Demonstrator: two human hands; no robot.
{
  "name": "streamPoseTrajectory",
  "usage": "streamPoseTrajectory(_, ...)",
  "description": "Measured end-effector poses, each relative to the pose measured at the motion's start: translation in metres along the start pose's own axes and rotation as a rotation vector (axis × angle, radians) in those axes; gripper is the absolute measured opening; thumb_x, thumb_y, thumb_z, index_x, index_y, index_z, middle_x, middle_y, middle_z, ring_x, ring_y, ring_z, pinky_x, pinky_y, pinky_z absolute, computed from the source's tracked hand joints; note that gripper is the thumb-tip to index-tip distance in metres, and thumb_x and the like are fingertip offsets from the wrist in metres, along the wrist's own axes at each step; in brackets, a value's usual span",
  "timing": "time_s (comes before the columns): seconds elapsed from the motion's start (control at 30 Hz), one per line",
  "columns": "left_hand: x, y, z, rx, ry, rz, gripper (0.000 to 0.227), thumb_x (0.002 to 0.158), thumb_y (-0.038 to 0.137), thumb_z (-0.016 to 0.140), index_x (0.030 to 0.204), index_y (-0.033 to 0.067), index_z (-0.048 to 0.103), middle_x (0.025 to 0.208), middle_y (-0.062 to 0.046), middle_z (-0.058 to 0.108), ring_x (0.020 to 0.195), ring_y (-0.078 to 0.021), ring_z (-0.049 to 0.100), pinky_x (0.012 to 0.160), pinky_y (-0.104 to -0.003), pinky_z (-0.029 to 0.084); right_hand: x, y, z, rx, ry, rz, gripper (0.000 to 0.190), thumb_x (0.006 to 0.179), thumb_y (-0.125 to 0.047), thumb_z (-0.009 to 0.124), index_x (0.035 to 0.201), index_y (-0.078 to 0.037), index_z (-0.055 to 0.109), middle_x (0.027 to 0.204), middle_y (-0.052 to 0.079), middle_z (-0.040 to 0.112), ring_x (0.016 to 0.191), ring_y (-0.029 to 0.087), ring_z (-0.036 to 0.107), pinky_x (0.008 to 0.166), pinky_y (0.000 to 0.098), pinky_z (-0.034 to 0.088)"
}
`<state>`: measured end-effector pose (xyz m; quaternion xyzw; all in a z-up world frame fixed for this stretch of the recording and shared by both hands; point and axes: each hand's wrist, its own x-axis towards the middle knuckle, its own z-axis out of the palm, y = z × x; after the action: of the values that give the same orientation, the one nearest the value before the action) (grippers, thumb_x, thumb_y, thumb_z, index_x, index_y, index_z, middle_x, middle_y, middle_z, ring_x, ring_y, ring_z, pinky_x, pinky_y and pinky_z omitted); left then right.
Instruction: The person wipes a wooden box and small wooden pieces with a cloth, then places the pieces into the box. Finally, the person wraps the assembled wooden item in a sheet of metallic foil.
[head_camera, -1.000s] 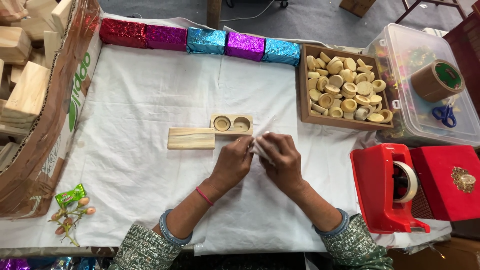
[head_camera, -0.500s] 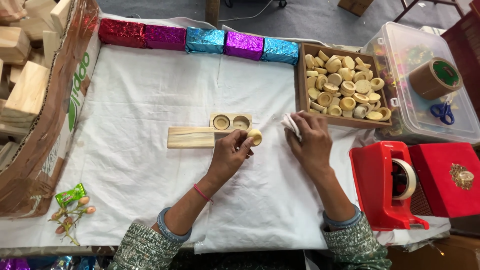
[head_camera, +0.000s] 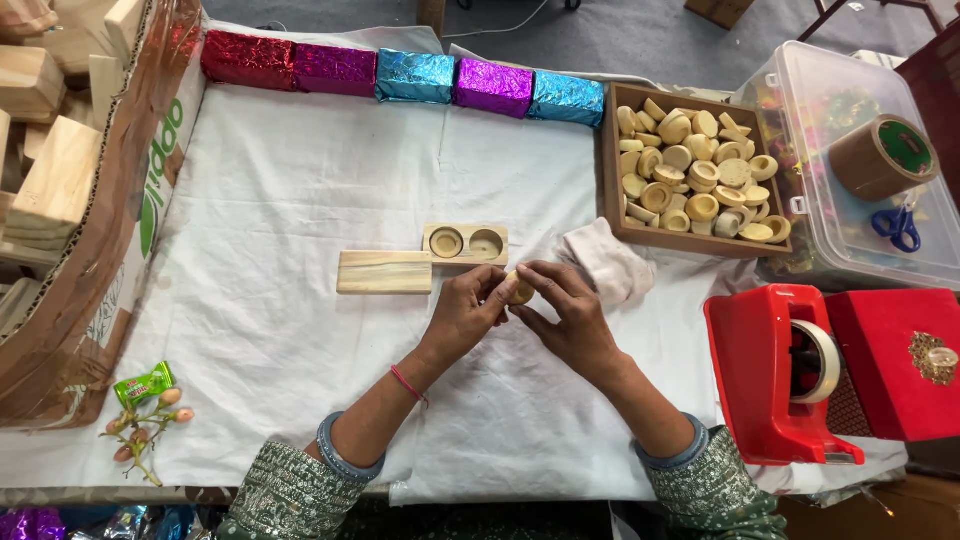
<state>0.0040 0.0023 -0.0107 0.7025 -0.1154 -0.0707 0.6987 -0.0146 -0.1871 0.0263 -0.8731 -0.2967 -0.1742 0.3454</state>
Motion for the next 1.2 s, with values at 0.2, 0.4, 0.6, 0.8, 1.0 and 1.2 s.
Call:
streamPoseTrajectory(0.2,0.005,0.026,-0.025,0.402,0.348,0.389,0.018,0.1,0.022,0.069,0.102,0.0037,0.07,0.094,-0.006,0.072,0.081,-0.0154,0.068,0.067,-0.029,0.057,0.003,0.01,-0.001,-0.057,0.052,0.063,0.051,0.084,-0.013,0.085,0.131,-0.004,0.066,0.128,0.014,0.066,0.116,0.03,0.067,0.099,0.0393,0.058)
streamPoseTrajectory(0.4,0.008,0.035,-0.053,0.592,0.565,0.563,0.014,0.102,0.017,0.069,0.108,0.0046,0.068,0.105,-0.007,0.071,0.104,-0.0238,0.064,0.087,-0.037,0.055,0.0,0.021,0.005,-0.02,0.043,0.186,0.049,0.086,-0.018,0.084,0.13,-0.004,0.066,0.129,0.014,0.064,0.114,0.026,0.068,0.09,0.0343,0.063)
streamPoseTrajectory(0.6,0.015,0.014,-0.057,0.737,0.508,0.51,0.025,0.103,0.027,0.068,0.118,0.0066,0.069,0.117,-0.008,0.071,0.117,-0.0259,0.062,0.1,-0.043,0.051,0.0,0.022,0.006,-0.073,0.014,0.249,0.049,0.086,-0.02,0.083,0.13,-0.007,0.066,0.131,0.015,0.064,0.113,0.025,0.067,0.084,0.0338,0.063)
streamPoseTrajectory(0.8,0.017,0.014,-0.055,1.043,0.219,0.498,0.082,0.077,0.059,0.081,0.137,0.0081,0.056,0.128,-0.009,0.065,0.13,-0.0259,0.052,0.116,-0.066,0.021,0.002,0.027,0.004,0.038,0.063,0.325,0.05,0.087,-0.019,0.082,0.134,-0.009,0.066,0.134,0.014,0.063,0.112,0.021,0.068,0.084,0.0319,0.061)
streamPoseTrajectory(1.0,0.017,0.011,-0.053,1.168,0.099,0.343,0.096,0.07,0.054,0.086,0.149,0.0153,0.048,0.126,-0.005,0.065,0.131,-0.021,0.052,0.121,-0.067,0.016,0.02,0.024,0.004,0.036,0.028,0.365,0.054,0.086,-0.019,0.082,0.136,-0.01,0.065,0.128,0.01,0.068,0.105,0.019,0.07,0.082,0.0307,0.059)
streamPoseTrajectory(1.2,0.018,0.003,-0.052,1.225,0.091,0.329,0.095,0.072,0.043,0.088,0.152,0.0154,0.045,0.125,-0.002,0.066,0.127,-0.0192,0.054,0.121,-0.067,0.019,0.041,0.025,0.023,-0.005,-0.029,0.243,0.048,0.088,-0.02,0.081,0.133,-0.01,0.067,0.13,0.011,0.067,0.115,0.023,0.064,0.084,0.0333,0.061)
